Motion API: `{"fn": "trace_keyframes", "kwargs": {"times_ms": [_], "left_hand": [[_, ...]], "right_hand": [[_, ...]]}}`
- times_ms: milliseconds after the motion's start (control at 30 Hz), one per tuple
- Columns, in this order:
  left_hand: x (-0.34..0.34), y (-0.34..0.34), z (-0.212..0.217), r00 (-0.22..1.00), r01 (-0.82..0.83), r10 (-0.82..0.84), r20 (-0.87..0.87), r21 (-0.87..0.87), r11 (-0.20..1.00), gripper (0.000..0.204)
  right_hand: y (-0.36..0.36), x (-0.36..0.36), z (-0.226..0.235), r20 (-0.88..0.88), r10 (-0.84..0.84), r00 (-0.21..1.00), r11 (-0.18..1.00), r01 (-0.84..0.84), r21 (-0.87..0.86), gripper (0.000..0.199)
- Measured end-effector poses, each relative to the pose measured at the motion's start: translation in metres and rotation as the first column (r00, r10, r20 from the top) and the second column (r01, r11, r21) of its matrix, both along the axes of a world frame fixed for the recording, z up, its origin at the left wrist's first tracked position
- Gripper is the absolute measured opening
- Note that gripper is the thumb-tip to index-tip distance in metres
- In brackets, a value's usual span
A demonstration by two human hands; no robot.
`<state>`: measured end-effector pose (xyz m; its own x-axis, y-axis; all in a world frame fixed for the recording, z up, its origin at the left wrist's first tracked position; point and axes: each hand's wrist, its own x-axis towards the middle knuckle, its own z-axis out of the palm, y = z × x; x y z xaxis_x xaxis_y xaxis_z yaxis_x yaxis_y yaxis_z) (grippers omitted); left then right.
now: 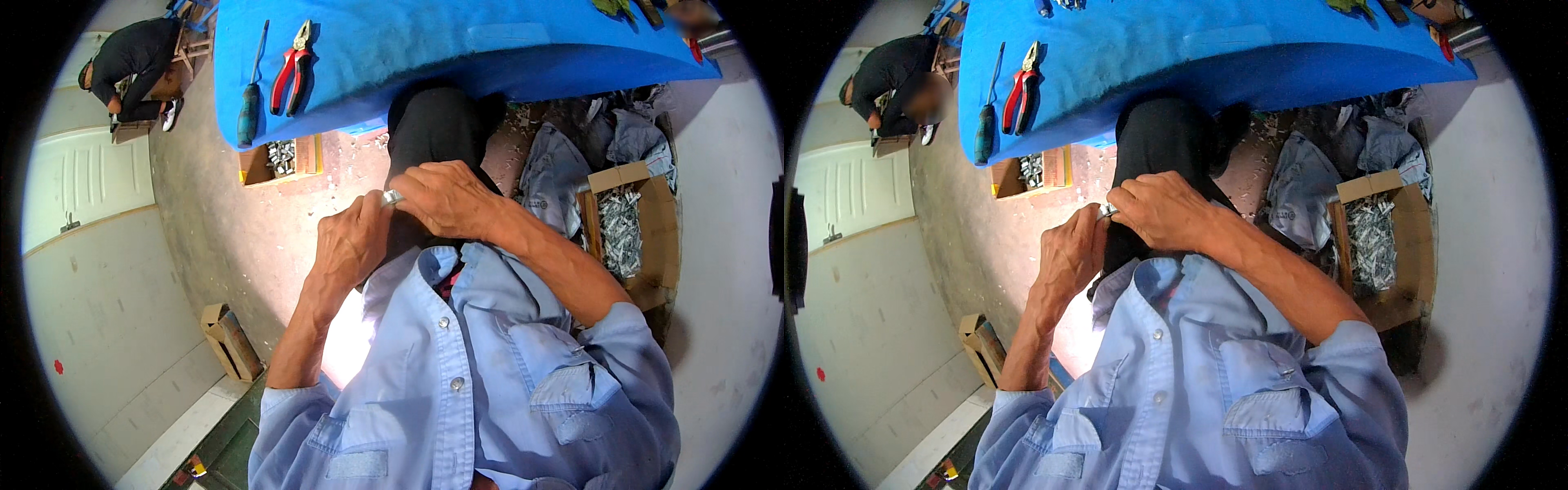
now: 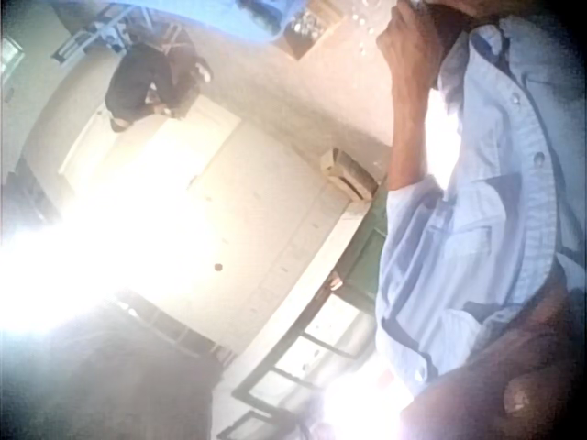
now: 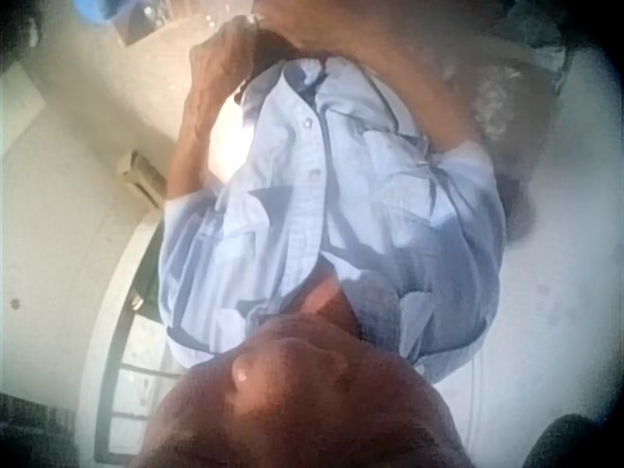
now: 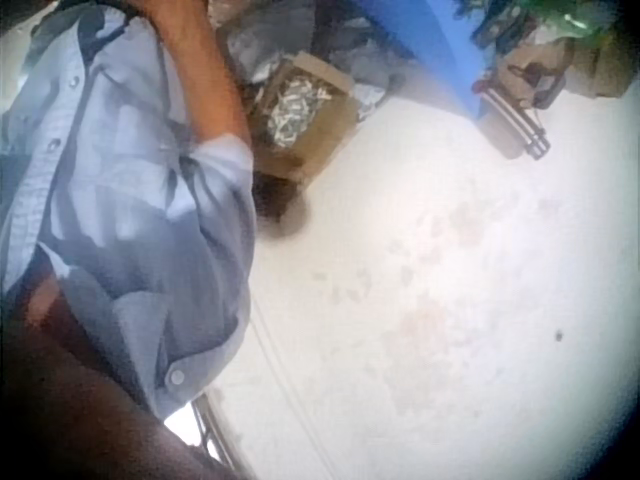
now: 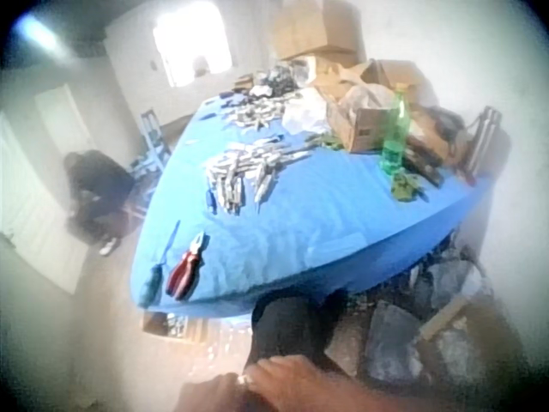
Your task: The person sits on the floor and assembles small electrical components. They use a green cloth to wipe a component, then use a screwdriver to tighten a screw on a cylindrical object. They also use a blue pen-like tool to mark or adjust the component before placing it on the table.
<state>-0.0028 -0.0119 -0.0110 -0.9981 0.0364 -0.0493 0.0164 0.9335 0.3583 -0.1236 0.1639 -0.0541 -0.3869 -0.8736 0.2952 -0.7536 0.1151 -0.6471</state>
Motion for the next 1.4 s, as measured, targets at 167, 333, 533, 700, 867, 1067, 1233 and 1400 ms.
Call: {"fn": "trace_keyframes", "kwargs": {"times_ms": [167, 333, 533, 700, 867, 1067, 1233, 1400], "left_hand": [[0.002, 0.000, -0.003, 1.000, -0.012, 0.012, 0.018, 0.008, 1.000, 0.011], [0.009, 0.004, -0.007, 0.996, -0.092, 0.092, 0.013, 0.002, 0.996, 0.010], [0.008, 0.012, -0.009, 0.988, -0.154, 0.154, -0.010, 0.021, 0.988, 0.015], [0.011, 0.016, -0.017, 0.981, -0.160, 0.163, -0.109, 0.038, 0.986, 0.008], [0.015, 0.019, -0.024, 0.969, -0.191, 0.196, -0.151, 0.047, 0.980, 0.006], [0.015, 0.022, -0.031, 0.960, -0.191, 0.196, -0.199, 0.045, 0.981, 0.008], [0.015, 0.025, -0.038, 0.942, -0.202, 0.219, -0.253, 0.094, 0.975, 0.009], [0.017, 0.031, -0.043, 0.931, -0.237, 0.258, -0.257, 0.109, 0.965, 0.010]], "right_hand": [[0.000, 0.002, 0.000, -0.048, 0.007, 0.999, 1.000, -0.006, 0.026, 0.018], [-0.003, 0.005, -0.001, -0.050, -0.011, 0.999, 1.000, 0.013, 0.026, 0.017], [-0.002, 0.006, -0.002, -0.056, -0.027, 0.998, 1.000, 0.028, 0.005, 0.018], [-0.001, 0.006, -0.002, -0.048, -0.036, 0.998, 0.999, 0.038, 0.026, 0.018], [-0.002, 0.008, -0.004, -0.052, -0.052, 0.997, 0.999, 0.051, -0.012, 0.018], [0.000, 0.008, -0.010, -0.086, -0.075, 0.993, 0.996, 0.071, -0.049, 0.018], [-0.001, 0.010, -0.012, -0.083, -0.100, 0.992, 0.993, 0.094, -0.073, 0.018], [0.000, 0.013, -0.017, -0.090, -0.122, 0.988, 0.990, 0.115, -0.082, 0.019]]}}
